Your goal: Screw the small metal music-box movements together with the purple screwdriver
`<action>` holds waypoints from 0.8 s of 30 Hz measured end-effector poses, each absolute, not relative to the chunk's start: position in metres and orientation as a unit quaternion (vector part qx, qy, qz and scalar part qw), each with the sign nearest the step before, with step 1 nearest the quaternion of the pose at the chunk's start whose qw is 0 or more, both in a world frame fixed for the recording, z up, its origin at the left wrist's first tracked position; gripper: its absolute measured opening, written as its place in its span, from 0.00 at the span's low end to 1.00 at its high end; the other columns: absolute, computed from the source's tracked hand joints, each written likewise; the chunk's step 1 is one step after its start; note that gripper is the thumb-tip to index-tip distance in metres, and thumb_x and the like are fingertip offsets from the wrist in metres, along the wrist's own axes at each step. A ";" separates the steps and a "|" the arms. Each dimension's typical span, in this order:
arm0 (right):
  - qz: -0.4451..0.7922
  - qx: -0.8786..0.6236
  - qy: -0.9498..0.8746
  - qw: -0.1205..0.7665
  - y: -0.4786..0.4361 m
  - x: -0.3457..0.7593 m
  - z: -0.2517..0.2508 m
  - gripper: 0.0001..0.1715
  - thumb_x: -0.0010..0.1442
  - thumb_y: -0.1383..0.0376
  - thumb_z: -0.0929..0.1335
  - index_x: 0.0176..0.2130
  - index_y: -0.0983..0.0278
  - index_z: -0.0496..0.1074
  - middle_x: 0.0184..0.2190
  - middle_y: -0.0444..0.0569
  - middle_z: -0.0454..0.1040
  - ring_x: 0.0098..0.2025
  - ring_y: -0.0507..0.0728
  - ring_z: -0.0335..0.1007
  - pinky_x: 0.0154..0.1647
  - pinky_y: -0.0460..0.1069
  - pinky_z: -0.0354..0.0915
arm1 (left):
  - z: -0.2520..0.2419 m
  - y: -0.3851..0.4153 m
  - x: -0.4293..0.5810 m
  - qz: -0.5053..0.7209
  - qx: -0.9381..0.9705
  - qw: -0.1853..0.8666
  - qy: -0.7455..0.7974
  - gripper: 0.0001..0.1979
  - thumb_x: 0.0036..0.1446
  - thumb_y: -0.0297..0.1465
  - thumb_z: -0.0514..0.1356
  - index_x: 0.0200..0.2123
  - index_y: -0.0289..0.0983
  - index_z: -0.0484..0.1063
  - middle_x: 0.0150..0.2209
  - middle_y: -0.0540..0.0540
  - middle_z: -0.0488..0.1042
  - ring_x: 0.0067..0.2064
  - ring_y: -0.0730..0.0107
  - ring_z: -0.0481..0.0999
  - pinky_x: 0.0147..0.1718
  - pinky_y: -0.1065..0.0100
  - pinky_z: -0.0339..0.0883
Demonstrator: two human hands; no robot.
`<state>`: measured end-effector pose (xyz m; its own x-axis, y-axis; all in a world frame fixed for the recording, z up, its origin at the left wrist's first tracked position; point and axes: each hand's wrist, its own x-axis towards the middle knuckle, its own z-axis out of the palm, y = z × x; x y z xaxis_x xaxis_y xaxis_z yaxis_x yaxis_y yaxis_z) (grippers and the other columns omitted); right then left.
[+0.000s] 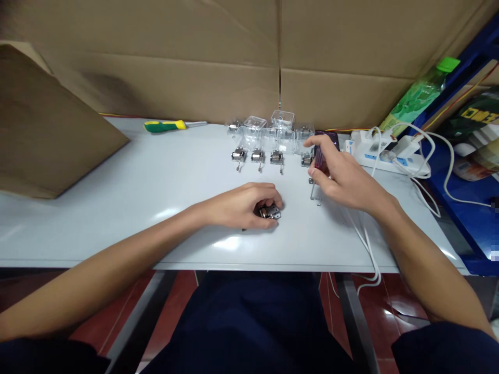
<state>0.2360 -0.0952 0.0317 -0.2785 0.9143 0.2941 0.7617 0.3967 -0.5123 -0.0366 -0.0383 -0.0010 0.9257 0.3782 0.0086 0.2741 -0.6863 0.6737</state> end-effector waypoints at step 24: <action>0.296 -0.399 -0.722 0.482 -0.116 0.199 0.017 0.29 0.65 0.65 0.73 0.60 0.47 0.62 0.38 0.43 0.76 0.33 0.57 0.75 0.39 0.56 0.78 | 0.004 -0.038 -0.038 0.096 0.901 0.379 0.187 0.23 0.52 0.43 0.71 0.47 0.36 0.77 0.37 0.48 0.70 0.36 0.68 0.69 0.35 0.66 0.64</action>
<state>0.1986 -0.1160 0.0173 -0.2169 0.8608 0.4605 0.2902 0.5072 -0.8115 -0.0377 -0.0378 0.0036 0.9121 0.4088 0.0313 0.2637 -0.6436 0.7185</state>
